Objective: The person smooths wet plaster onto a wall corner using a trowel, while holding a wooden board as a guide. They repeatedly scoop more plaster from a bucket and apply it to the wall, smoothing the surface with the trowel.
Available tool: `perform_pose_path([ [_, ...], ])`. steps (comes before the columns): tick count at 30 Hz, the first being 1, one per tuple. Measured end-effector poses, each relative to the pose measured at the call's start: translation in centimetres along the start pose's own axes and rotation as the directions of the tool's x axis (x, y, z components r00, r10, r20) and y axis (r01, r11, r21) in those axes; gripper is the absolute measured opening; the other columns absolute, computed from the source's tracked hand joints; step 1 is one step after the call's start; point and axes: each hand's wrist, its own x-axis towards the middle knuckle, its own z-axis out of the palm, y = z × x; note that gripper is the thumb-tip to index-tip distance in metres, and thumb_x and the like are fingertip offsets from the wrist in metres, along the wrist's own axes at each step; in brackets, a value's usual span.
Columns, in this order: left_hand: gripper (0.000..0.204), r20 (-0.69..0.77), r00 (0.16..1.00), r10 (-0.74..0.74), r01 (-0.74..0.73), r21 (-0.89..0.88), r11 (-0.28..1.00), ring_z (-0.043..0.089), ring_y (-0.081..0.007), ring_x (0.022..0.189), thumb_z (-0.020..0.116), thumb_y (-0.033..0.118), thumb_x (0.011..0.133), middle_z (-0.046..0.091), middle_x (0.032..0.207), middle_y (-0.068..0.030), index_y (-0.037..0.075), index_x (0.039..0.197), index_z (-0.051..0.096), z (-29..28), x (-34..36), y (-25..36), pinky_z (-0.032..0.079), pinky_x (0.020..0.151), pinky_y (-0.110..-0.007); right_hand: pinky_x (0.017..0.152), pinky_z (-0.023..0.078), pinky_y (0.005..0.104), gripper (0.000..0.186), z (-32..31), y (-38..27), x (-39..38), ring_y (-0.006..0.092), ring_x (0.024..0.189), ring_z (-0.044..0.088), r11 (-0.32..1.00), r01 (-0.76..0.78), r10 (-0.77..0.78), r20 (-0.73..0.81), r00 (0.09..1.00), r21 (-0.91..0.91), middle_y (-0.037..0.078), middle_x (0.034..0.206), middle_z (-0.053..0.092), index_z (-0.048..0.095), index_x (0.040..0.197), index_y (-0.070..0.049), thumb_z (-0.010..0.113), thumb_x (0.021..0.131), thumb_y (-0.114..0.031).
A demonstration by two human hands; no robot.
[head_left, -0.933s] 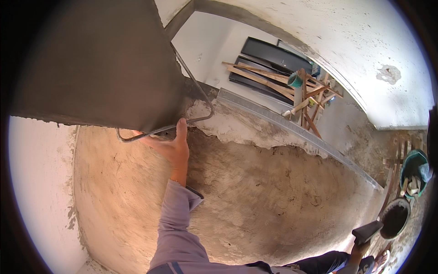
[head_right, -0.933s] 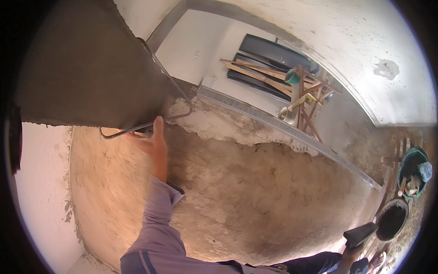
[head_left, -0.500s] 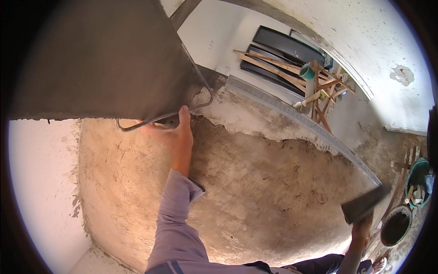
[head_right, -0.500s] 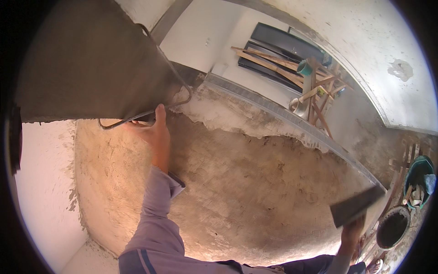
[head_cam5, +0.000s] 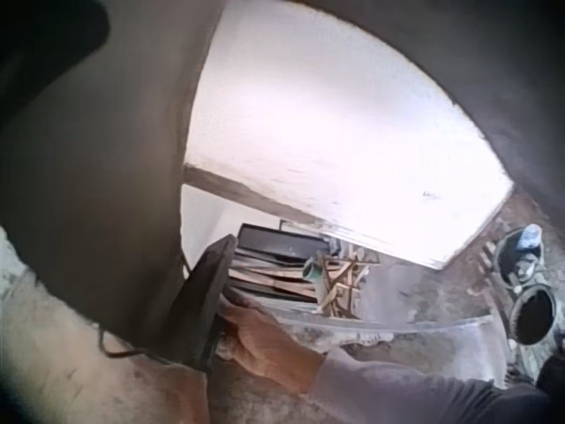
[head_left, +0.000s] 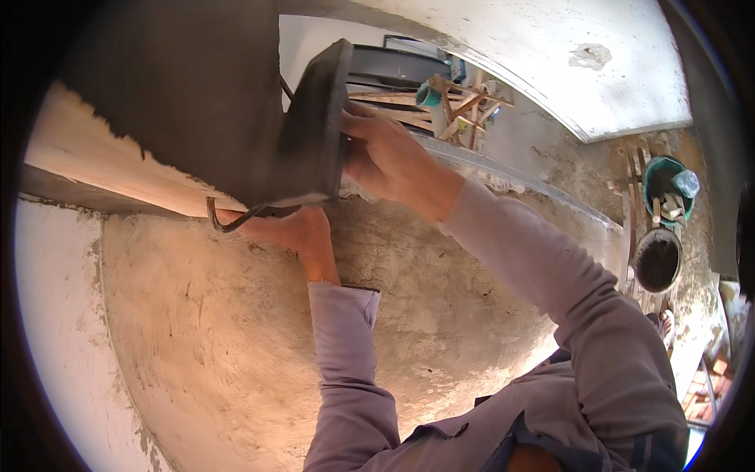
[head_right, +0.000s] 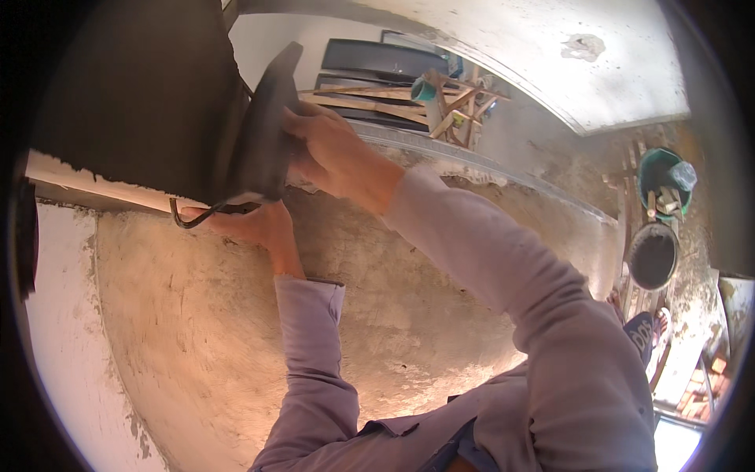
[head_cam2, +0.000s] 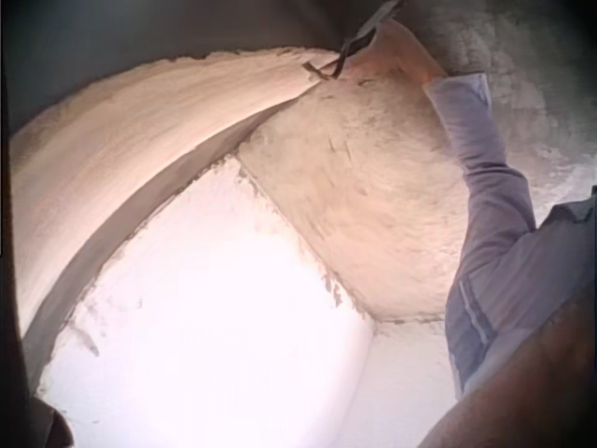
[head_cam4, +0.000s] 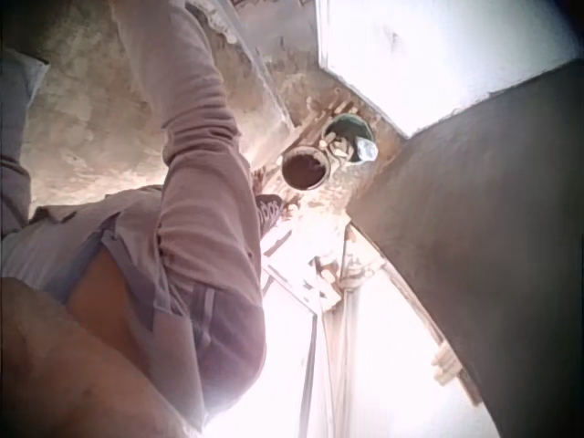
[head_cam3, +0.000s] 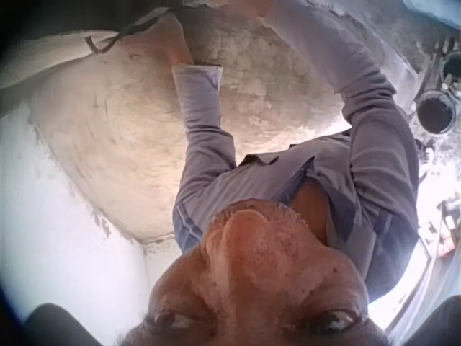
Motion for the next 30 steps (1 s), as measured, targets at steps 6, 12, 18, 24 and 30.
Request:
perform_pose_path([
  [6,0.13,0.051,0.995,-0.082,0.081,0.028,0.996,0.03,-0.0341,0.132,0.09,0.033,0.066,0.024,0.142,-0.022,-0.005,0.15,-0.001,-2.2,-1.4,0.5,0.029,0.109,-0.048,0.084,0.058,0.0395,0.028,0.4,2.1,0.2,0.0234,0.097,0.067,1.0,-0.015,0.013,-0.085,0.996,-0.023,0.012,0.109,0.064,0.053,0.119,0.003,0.048,0.102,-0.019],
  [12,0.128,0.063,0.994,-0.093,0.084,0.133,0.987,0.034,-0.0351,0.126,0.089,0.04,0.066,0.03,0.137,-0.0218,-0.007,0.149,0.003,-2.1,-0.8,1.2,0.03,0.102,-0.049,0.084,0.058,0.0395,0.028,2.3,0.9,0.5,0.0234,0.096,0.067,0.996,0.033,-0.041,-0.088,0.995,-0.088,0.014,0.111,0.064,0.055,0.117,0.005,0.049,0.101,-0.017],
  [18,0.119,0.029,0.998,-0.063,0.056,0.198,0.979,0.032,-0.0376,0.129,0.087,0.035,0.068,0.028,0.14,-0.0245,-0.007,0.147,0.009,-1.6,-0.3,1.1,0.027,0.105,-0.05,0.087,0.053,0.0413,0.024,4.0,0.4,1.4,0.0235,0.095,0.066,0.992,0.027,-0.039,-0.098,0.994,-0.127,0.013,0.11,0.065,0.057,0.113,0.004,0.051,0.1,-0.014],
  [24,0.117,0.053,0.994,-0.099,0.091,0.133,0.987,0.019,-0.0448,0.141,0.085,0.031,0.068,0.023,0.147,-0.0278,-0.003,0.15,0.008,-1.6,-1.6,-0.4,0.021,0.108,-0.059,0.087,0.052,0.0418,0.024,5.0,-1.5,0.9,0.0235,0.094,0.066,0.987,0.058,-0.076,-0.12,0.99,-0.148,0.012,0.106,0.066,0.059,0.11,0.004,0.049,0.099,-0.015],
  [30,0.118,0.073,0.994,-0.082,0.072,0.142,0.987,0.028,-0.0372,0.132,0.085,0.026,0.068,0.024,0.141,-0.0249,-0.007,0.148,0.006,-1.8,-1.1,0.9,0.022,0.111,-0.052,0.098,0.053,0.0443,0.039,1.8,-5.8,-1.4,0.0332,0.108,0.062,0.9,0.207,-0.265,-0.104,0.959,-0.382,0.023,0.118,0.06,0.049,0.126,0.008,0.032,0.102,-0.018],
])
